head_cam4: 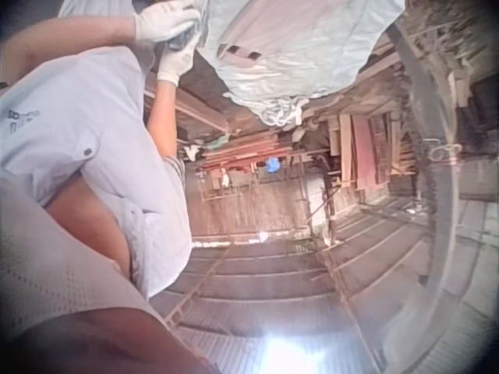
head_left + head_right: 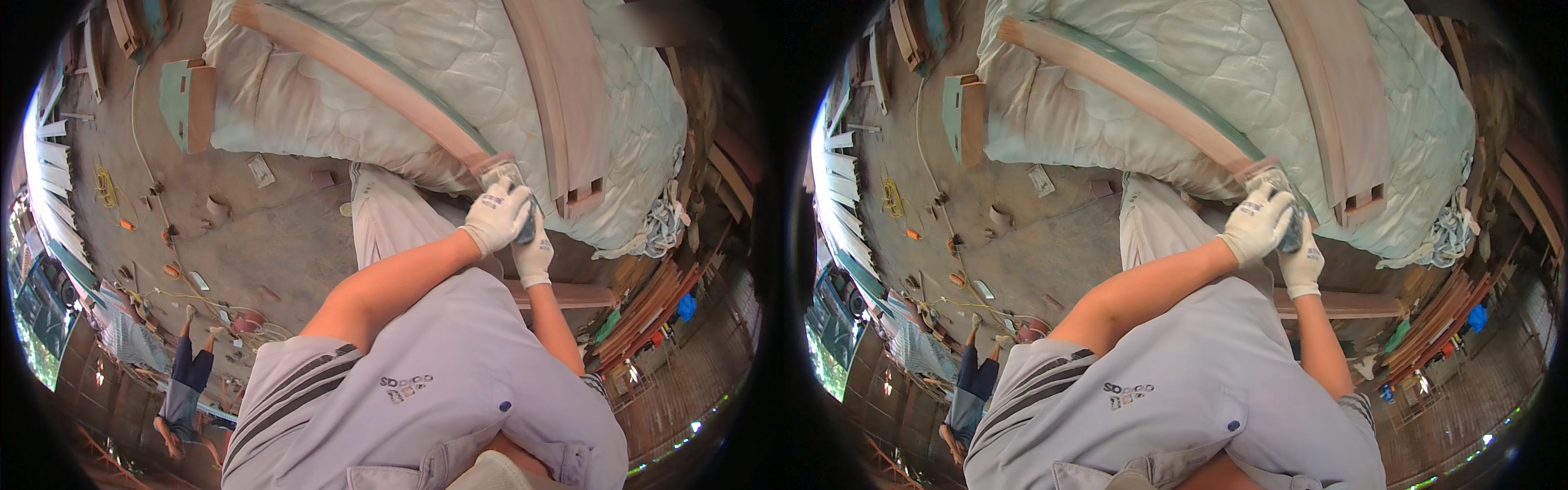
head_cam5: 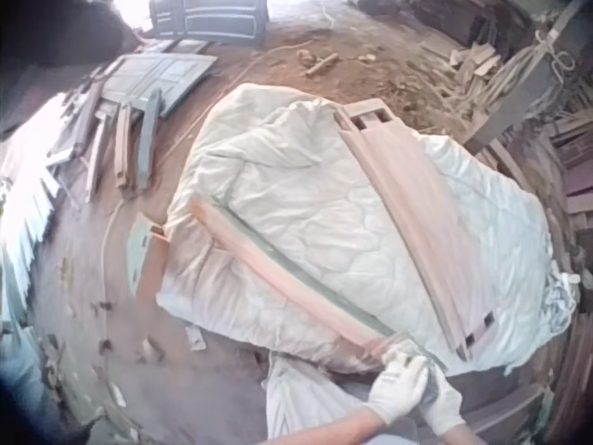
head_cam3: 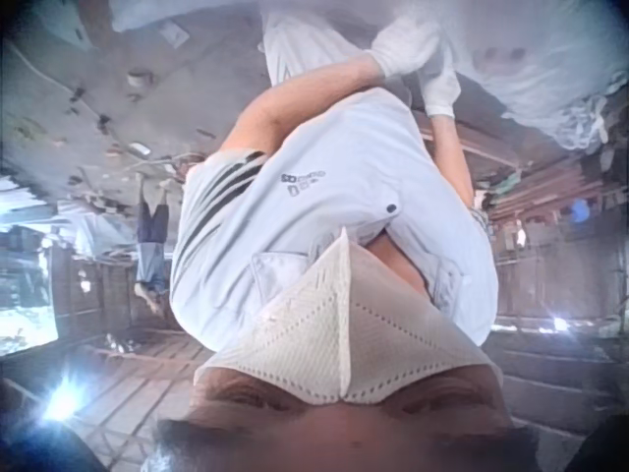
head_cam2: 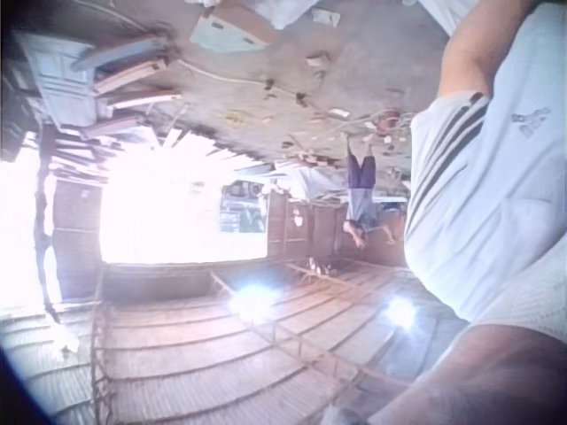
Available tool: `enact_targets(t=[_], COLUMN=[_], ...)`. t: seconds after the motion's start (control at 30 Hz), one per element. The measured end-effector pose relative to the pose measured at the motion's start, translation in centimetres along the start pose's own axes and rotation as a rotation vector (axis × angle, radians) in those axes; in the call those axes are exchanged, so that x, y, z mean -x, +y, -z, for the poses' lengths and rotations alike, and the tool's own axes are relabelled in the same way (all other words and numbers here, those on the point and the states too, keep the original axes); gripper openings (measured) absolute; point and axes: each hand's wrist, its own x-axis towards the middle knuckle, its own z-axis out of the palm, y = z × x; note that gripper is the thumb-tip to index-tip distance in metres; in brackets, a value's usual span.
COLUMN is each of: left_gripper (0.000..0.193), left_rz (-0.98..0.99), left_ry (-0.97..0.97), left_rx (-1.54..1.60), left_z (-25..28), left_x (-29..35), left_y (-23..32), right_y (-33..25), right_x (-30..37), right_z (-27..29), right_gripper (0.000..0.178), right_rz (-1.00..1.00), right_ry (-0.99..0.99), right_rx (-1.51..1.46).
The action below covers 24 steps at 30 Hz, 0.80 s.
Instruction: The person sands a long wooden plank with an electric sander, then applies a dark liquid finish with a brush. The person flips the plank and continues sanding the other side.
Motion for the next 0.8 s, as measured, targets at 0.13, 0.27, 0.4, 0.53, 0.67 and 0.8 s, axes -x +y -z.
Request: enact_targets(t=[0.13,0.27,0.4,0.53,0.67,0.8], left_gripper=[0.03,0.052,0.101,0.115,0.122,0.125], left_rz=[-0.111,0.034,0.321,0.359,0.36,0.406], left_ry=[-0.077,0.439,0.898,0.938,0.927,0.885], left_rx=[-0.062,-0.307,0.412,0.533,0.545,0.56], left_z=[-3.7,2.7,9.2,9.2,9.1,9.4], left_x=[0.7,-2.5,-7.3,-10.5,-11.6,-12.6], left_y=[-0.4,-4.5,-16.4,-15.5,-15.6,-13.6], right_y=[4.6,4.4,4.1,3.2,4.3,10.2], right_x=[2.2,3.5,3.4,1.8,-0.6,-3.7], right_z=[-1.2,-1.5,-1.2,1.8,4.8,6.7], right_gripper=[0.084,0.08,0.075,0.072,0.065,0.064], right_rz=[-0.013,-0.038,-0.084,-0.207,-0.384,-0.37], right_ry=[0.092,0.19,0.224,0.169,0.244,0.46], right_rx=[-0.036,-0.103,-0.235,-0.245,-0.347,-0.427])
